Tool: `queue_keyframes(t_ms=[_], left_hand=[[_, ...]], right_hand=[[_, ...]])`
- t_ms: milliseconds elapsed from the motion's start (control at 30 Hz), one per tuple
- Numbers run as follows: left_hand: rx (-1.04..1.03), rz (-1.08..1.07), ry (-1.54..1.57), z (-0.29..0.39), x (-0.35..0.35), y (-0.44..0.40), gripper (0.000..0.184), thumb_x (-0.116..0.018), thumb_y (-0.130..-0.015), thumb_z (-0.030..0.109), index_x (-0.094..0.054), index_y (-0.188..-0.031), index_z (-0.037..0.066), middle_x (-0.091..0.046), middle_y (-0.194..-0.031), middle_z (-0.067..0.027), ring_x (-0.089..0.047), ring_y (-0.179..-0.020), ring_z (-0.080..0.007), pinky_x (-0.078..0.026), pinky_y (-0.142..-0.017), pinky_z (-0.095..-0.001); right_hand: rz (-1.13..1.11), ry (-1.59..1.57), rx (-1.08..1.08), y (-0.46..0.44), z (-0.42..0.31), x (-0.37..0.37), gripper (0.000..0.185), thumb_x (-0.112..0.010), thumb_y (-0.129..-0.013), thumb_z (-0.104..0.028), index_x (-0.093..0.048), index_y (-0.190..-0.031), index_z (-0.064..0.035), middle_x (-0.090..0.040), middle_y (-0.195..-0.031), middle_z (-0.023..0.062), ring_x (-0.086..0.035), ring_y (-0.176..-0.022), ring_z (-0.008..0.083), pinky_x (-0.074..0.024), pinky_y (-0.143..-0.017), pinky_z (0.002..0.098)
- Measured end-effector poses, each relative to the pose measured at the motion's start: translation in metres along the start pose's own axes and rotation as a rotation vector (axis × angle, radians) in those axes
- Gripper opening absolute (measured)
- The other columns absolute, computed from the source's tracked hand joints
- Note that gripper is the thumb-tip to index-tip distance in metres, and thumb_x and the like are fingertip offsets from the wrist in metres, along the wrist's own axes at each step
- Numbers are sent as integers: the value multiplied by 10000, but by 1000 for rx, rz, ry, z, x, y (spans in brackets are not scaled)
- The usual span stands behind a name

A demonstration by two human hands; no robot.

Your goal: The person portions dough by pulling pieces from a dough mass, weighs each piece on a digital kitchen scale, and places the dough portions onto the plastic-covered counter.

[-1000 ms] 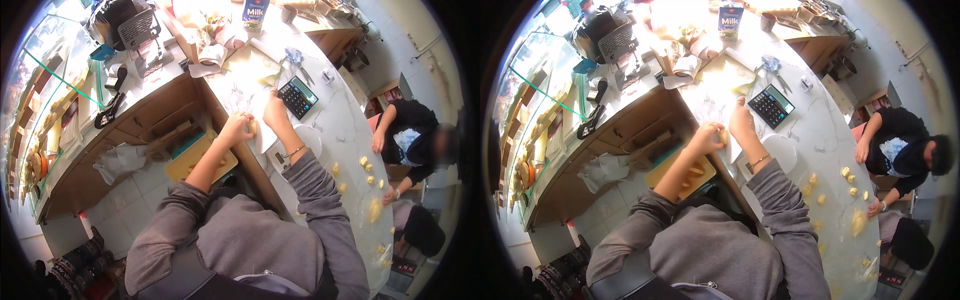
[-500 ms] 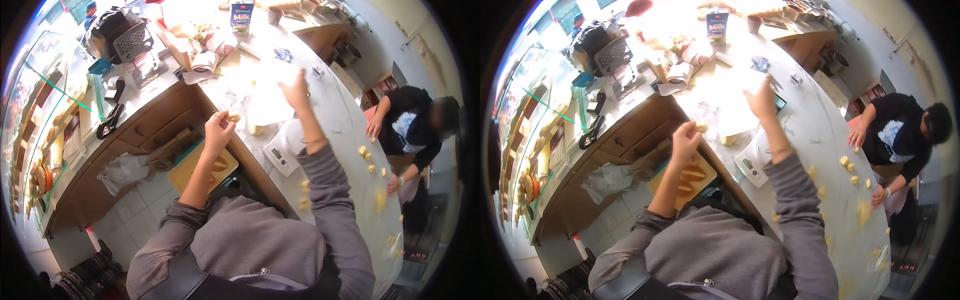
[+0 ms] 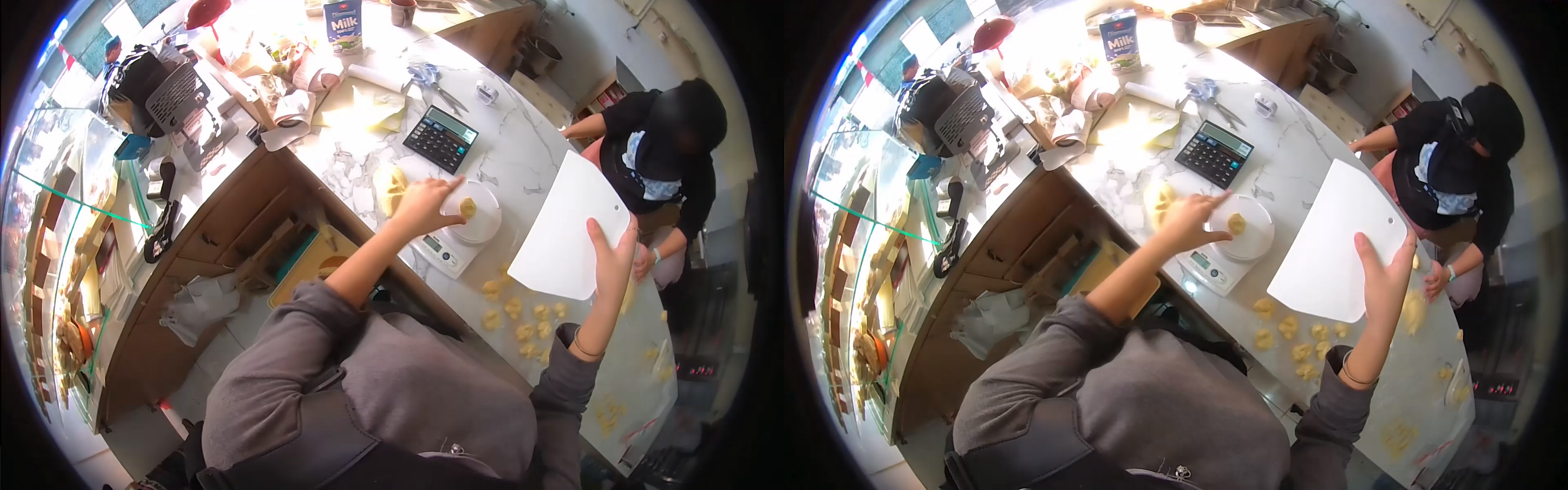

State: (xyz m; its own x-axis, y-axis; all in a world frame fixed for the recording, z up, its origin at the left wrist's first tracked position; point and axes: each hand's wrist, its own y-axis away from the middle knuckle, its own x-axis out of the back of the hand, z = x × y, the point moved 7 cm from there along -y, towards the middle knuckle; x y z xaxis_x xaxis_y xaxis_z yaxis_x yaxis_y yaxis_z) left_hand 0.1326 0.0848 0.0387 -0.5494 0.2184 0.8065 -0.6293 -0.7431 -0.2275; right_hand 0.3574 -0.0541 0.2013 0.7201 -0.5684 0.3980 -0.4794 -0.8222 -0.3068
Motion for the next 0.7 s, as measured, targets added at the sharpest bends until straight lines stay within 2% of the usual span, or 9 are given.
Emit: queue_keyframes(t_ms=[33,67,133,200,300,400,500,600,700], left_hand=[[-9,148,152,-13,13,9,791,-751,-641,438,-445,-1299,120,-574,-891,-72,-523,-804,-227,-438,-737,-326],[197,62,177,-20,38,19,740,-724,-674,409,-453,-1272,68,-571,-939,-98,-537,-900,-242,-442,-784,-340],[217,439,178,-76,54,39,523,-729,-697,280,-566,-1125,27,-564,-912,-110,-544,-862,-248,-453,-778,-341],[242,548,158,-113,63,52,408,-650,-779,203,-558,-1117,-8,-563,-1062,-180,-539,-985,-316,-425,-866,-375],[205,504,217,-130,49,44,385,-601,-812,181,-542,-1138,-13,-520,-1171,-196,-500,-1062,-341,-393,-909,-389],[105,227,150,-127,27,30,329,-582,-824,175,-570,-1096,-8,-554,-1109,-186,-525,-1029,-331,-408,-896,-389],[253,181,306,-131,31,31,231,-607,-803,143,-605,-976,-11,-586,-1023,-162,-586,-921,-271,-470,-807,-353],[344,313,382,-133,40,50,160,-648,-769,105,-600,-861,-16,-613,-894,-130,-621,-765,-193,-507,-684,-293],[411,405,420,-130,44,72,146,-675,-744,73,-582,-805,-22,-616,-814,-109,-612,-675,-147,-501,-618,-251]], right_hand=[[13,10,-39,6,3,4,485,-651,-792,-77,-390,-1189,21,-511,-1104,106,-495,-1012,173,-379,-903,294],[1,16,-48,11,9,8,490,-655,-789,-78,-390,-1191,13,-513,-1114,100,-496,-1013,174,-377,-906,295],[-22,-39,-89,21,18,9,497,-657,-788,-80,-387,-1196,10,-512,-1116,97,-494,-1016,169,-378,-904,294],[-35,-107,-139,30,20,7,498,-654,-785,-68,-386,-1198,5,-513,-1111,90,-492,-1013,159,-382,-898,291],[-64,-130,-173,31,31,4,485,-643,-783,-50,-389,-1193,5,-511,-1105,87,-493,-1006,157,-387,-893,290],[-48,-135,-180,26,34,-2,475,-635,-783,-39,-392,-1188,5,-508,-1103,88,-496,-999,156,-394,-884,289],[-107,-140,-152,21,33,-14,452,-618,-810,-68,-401,-1200,2,-505,-1120,76,-478,-1031,150,-375,-898,267],[-106,-195,-151,20,21,-41,466,-623,-792,-36,-381,-1189,7,-503,-1103,92,-498,-995,155,-408,-871,280],[-235,-136,-81,17,16,-96,482,-624,-784,-46,-362,-1186,-3,-540,-1052,116,-542,-932,169,-446,-821,292]])
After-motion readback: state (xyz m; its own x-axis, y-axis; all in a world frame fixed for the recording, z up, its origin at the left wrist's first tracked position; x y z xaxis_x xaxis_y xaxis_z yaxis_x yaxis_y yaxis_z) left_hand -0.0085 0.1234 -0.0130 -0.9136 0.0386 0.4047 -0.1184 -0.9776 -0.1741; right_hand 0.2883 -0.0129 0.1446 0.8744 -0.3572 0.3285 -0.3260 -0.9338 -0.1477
